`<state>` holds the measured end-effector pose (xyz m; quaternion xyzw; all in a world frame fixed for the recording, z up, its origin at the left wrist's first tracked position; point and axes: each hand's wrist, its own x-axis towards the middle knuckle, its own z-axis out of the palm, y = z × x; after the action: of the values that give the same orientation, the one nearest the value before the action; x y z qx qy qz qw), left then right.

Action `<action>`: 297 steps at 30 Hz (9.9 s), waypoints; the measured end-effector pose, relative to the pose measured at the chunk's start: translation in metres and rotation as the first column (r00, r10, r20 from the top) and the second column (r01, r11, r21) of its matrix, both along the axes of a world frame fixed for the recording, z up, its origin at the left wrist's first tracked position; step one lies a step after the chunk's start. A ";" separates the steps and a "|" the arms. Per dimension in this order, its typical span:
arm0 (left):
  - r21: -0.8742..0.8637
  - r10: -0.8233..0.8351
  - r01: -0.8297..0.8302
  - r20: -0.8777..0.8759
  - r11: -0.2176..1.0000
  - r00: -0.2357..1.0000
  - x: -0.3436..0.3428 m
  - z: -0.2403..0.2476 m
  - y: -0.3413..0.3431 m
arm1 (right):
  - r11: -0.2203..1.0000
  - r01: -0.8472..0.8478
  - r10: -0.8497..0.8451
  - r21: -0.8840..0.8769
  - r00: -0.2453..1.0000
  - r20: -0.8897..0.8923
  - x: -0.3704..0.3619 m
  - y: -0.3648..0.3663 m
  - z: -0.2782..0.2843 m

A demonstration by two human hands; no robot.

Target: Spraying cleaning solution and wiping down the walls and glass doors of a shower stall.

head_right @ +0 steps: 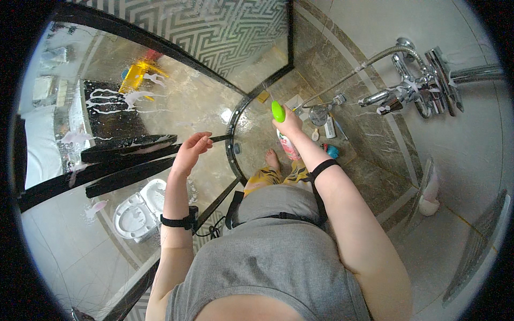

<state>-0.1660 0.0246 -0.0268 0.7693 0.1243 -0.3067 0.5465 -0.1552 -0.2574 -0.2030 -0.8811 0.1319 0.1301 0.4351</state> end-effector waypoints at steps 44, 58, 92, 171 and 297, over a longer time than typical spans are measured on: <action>0.028 0.639 -0.888 0.684 0.458 0.351 -0.083 0.058 0.124 | 0.462 -0.886 0.856 0.038 0.457 0.243 -0.010 0.176 0.075; 0.025 0.743 -0.907 0.565 0.420 0.360 -0.150 0.050 0.101 | 0.453 -0.882 0.680 0.127 0.434 0.590 0.014 0.247 0.201; -0.093 0.871 -0.932 0.398 0.350 0.287 -0.285 0.058 0.069 | 0.429 -0.902 0.641 0.044 0.339 0.689 -0.048 0.304 0.217; 0.062 0.741 -0.783 0.283 0.619 0.609 -0.268 0.017 0.071 | 0.225 -0.974 0.927 -0.004 0.213 0.309 -0.058 0.254 0.060; 0.247 0.721 -0.967 0.659 0.060 0.213 -0.261 -0.047 0.038 | 0.036 -0.584 0.996 -0.811 -0.042 0.074 0.178 0.271 0.154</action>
<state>-0.4272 0.0629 -0.0742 0.7057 0.5499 0.2950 0.3357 0.0227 0.0140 -0.0488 -0.8089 -0.5876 0.0067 -0.0200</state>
